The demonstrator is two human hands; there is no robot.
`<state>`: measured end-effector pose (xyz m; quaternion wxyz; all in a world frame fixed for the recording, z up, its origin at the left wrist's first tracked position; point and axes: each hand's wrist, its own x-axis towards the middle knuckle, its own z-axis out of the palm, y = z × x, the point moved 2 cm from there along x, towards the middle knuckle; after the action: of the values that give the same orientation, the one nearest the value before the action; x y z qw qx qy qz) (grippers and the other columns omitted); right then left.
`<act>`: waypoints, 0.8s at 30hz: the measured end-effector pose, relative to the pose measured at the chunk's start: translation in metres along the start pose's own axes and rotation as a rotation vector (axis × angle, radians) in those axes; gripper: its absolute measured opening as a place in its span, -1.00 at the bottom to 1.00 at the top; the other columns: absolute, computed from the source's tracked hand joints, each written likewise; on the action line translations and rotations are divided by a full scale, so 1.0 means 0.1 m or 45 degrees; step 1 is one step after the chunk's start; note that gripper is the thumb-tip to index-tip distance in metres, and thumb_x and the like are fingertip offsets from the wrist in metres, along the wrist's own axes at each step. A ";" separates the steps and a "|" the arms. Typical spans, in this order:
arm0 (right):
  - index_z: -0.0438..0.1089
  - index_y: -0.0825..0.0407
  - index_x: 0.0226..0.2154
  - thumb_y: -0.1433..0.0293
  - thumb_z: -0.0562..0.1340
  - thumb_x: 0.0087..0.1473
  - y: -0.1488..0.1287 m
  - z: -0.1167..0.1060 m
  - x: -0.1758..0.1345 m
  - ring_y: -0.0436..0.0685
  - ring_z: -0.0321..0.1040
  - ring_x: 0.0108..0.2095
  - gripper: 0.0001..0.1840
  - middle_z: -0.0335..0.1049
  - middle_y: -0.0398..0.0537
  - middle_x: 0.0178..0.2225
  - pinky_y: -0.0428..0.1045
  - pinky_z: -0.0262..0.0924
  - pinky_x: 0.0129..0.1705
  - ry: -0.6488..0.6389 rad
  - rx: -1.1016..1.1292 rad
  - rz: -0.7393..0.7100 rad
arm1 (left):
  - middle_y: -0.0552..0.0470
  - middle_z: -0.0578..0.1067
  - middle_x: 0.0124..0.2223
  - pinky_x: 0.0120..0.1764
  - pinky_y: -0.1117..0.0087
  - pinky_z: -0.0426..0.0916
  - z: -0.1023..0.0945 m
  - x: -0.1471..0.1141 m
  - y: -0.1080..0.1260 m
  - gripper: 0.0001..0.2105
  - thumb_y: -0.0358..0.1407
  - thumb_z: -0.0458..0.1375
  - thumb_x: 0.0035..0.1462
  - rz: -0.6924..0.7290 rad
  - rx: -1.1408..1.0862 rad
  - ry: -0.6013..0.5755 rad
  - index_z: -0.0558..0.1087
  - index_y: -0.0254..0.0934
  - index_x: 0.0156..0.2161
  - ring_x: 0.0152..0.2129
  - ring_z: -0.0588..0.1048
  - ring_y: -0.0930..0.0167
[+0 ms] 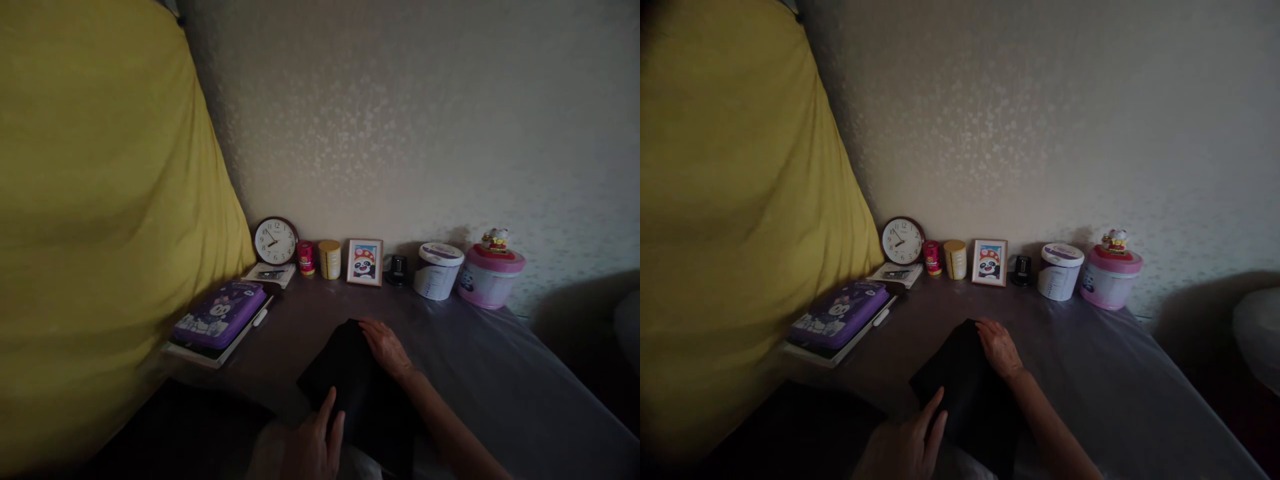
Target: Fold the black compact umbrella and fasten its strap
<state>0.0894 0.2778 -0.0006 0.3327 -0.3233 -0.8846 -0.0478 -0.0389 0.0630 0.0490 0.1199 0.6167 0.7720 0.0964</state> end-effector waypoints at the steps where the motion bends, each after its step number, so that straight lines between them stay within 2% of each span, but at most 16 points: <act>1: 0.38 0.08 -0.10 0.43 -0.05 0.21 -0.02 -0.03 0.02 0.08 0.28 -0.02 -0.65 0.34 0.01 -0.03 0.10 0.19 0.04 0.031 -0.010 0.029 | -0.06 0.55 -0.14 -0.22 0.43 0.41 0.02 0.00 0.00 -0.59 -0.25 -0.13 0.26 0.013 0.006 0.030 0.20 -0.18 0.19 -0.25 0.54 0.33; 4: 0.39 0.07 -0.12 0.43 -0.04 0.21 -0.24 -0.16 0.02 0.04 0.25 0.00 -0.66 0.34 0.02 -0.05 0.06 0.16 0.07 0.081 0.134 -0.037 | -0.06 0.56 -0.17 -0.24 0.45 0.41 0.08 0.00 -0.02 -0.60 -0.27 -0.11 0.25 0.033 0.027 0.067 0.22 -0.20 0.18 -0.27 0.55 0.34; 8: 0.41 0.04 -0.21 0.37 0.03 0.20 -0.66 -0.18 -0.06 -0.05 0.29 -0.09 -0.73 0.40 -0.06 -0.20 -0.06 0.17 0.02 -0.189 0.442 -0.381 | -0.05 0.56 -0.18 -0.26 0.49 0.41 0.11 0.01 -0.03 -0.60 -0.28 -0.11 0.25 0.024 0.046 0.087 0.25 -0.19 0.17 -0.29 0.55 0.37; 11: 0.43 0.05 -0.30 0.36 0.00 0.21 -0.69 -0.06 -0.05 -0.04 0.31 -0.11 -0.70 0.42 -0.06 -0.24 0.00 0.10 0.08 -0.278 0.388 -0.388 | -0.05 0.56 -0.16 -0.25 0.49 0.41 0.09 0.02 -0.02 -0.60 -0.28 -0.13 0.26 0.005 0.052 0.052 0.22 -0.17 0.18 -0.27 0.54 0.37; 15: 0.44 0.04 -0.25 0.40 -0.01 0.20 -0.39 0.06 0.08 0.06 0.29 -0.05 -0.69 0.41 -0.04 -0.16 0.11 0.07 0.11 -0.223 0.224 -0.071 | -0.04 0.56 -0.16 -0.22 0.43 0.41 0.05 0.03 0.00 -0.59 -0.28 -0.14 0.26 -0.039 0.053 -0.020 0.19 -0.13 0.19 -0.25 0.54 0.34; 18: 0.41 0.03 -0.14 0.38 0.04 0.16 -0.14 0.02 0.10 0.12 0.26 0.01 -0.70 0.34 -0.02 -0.04 0.13 0.09 0.11 -0.145 0.202 0.221 | -0.02 0.56 -0.16 -0.23 0.38 0.42 0.00 0.03 0.02 -0.59 -0.27 -0.15 0.26 -0.082 0.050 -0.070 0.17 -0.10 0.20 -0.26 0.54 0.31; 21: 0.40 0.10 -0.12 0.32 0.07 0.11 0.10 -0.11 -0.05 0.11 0.29 -0.02 -0.66 0.35 0.04 -0.05 0.06 0.17 0.08 -0.053 0.332 0.490 | -0.01 0.56 -0.15 -0.20 0.38 0.40 -0.02 0.02 0.03 -0.60 -0.25 -0.15 0.27 -0.109 0.034 -0.087 0.15 -0.07 0.20 -0.25 0.54 0.32; 24: 0.40 0.14 -0.14 0.24 0.04 0.08 0.32 -0.26 -0.36 0.09 0.37 -0.15 -0.58 0.41 0.07 -0.15 0.00 0.25 -0.04 -0.058 0.437 0.763 | -0.02 0.57 -0.19 -0.20 0.41 0.39 -0.02 0.03 0.04 -0.60 -0.24 -0.16 0.28 -0.149 0.063 -0.108 0.13 -0.03 0.21 -0.27 0.54 0.34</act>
<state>0.1442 0.2754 -0.0067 0.3615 -0.5089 -0.7528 0.2088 -0.0363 0.0663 0.0523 0.1426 0.5769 0.8031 0.0437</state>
